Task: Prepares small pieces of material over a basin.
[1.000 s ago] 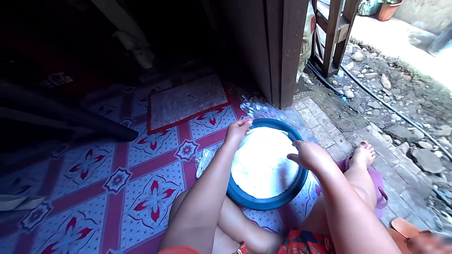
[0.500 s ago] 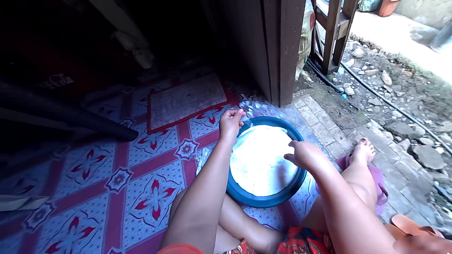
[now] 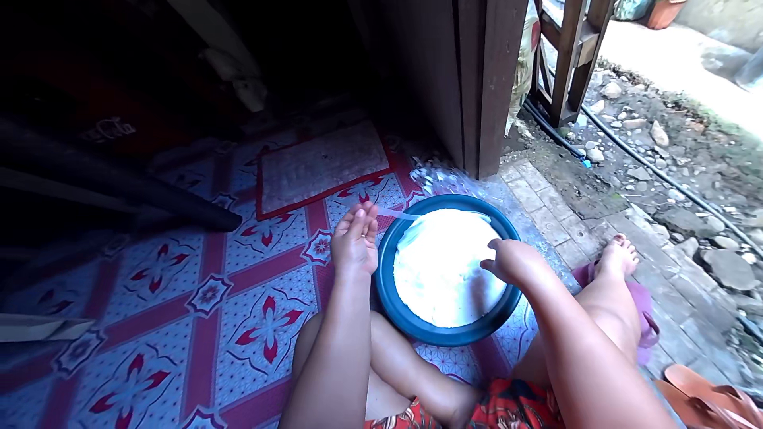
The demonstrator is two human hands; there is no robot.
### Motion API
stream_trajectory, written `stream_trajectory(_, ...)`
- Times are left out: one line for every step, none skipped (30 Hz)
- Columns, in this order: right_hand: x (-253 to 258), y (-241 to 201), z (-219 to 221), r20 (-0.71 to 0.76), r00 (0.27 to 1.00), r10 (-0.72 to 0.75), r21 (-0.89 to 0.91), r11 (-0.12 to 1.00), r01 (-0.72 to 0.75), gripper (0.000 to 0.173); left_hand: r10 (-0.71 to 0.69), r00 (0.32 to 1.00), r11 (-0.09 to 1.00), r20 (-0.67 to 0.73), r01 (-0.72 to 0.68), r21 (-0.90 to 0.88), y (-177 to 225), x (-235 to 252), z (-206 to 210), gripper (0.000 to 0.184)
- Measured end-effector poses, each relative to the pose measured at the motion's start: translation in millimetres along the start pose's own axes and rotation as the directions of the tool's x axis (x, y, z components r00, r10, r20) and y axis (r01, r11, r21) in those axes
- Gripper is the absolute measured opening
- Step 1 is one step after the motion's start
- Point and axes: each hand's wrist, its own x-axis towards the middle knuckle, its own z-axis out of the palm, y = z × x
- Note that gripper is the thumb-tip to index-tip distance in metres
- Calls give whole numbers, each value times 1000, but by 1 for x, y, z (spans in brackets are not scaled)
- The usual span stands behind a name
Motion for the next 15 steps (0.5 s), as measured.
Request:
stream_trajectory(2, -1, 1, -3, 1000, -11, 1, 1000, 11, 53, 15, 1000, 1000, -27, -16, -7, 2, -1, -5, 15)
stream_trajectory(4, -1, 2, -27, 999, -37, 17, 999, 38, 48, 18, 999, 1000, -51, -19, -17, 4, -1, -9, 15)
stream_trajectory(8, -1, 6, -77, 994, -77, 42, 996, 81, 42, 12, 998, 1000, -61, -13, -20, 6, -2, -13, 14)
stream_trajectory(14, -2, 12, -143, 982, -121, 69, 989, 132, 37, 2, 998, 1000, -66, -3, -16, 7, -3, -15, 13)
stream_trajectory(19, -3, 17, -204, 966, -161, 81, 980, 180, 33, -10, 998, 1000, -65, 9, -10, 7, -5, -17, 12)
stream_trajectory(24, -5, 21, -244, 949, -201, 81, 971, 226, 31, -18, 998, 1000, -61, 18, -6, 7, -7, -18, 11)
stream_trajectory(27, -8, 24, -256, 938, -233, 74, 963, 259, 32, -21, 998, 1000, -56, 20, -2, 8, -9, -19, 11)
stream_trajectory(30, -11, 26, -256, 932, -257, 64, 958, 281, 34, -19, 999, 1000, -50, 19, -1, 10, -10, -21, 11)
stream_trajectory(34, -14, 30, -253, 928, -273, 57, 954, 296, 37, -16, 999, 1000, -44, 16, -5, 13, -12, -23, 12)
stream_trajectory(37, -16, 33, -242, 929, -279, 54, 952, 300, 40, -13, 999, 1000, -38, 13, -9, 17, -14, -25, 12)
stream_trajectory(40, -19, 35, -224, 935, -275, 63, 953, 295, 43, -2, 999, 1000, -40, 2, -16, 22, -16, -28, 11)
stream_trajectory(43, -20, 36, -205, 942, -266, 67, 956, 284, 45, 9, 999, 1000, -40, -10, -19, 28, -17, -32, 11)
stream_trajectory(45, -22, 37, -186, 949, -254, 67, 960, 270, 47, 23, 999, 1000, -37, -24, -19, 33, -18, -36, 11)
stream_trajectory(48, -22, 37, -167, 956, -243, 67, 964, 257, 49, 38, 999, 999, -34, -38, -19, 39, -19, -41, 11)
stream_trajectory(49, -22, 37, -148, 961, -233, 68, 967, 245, 50, 53, 998, 998, -28, -54, -21, 44, -21, -46, 13)
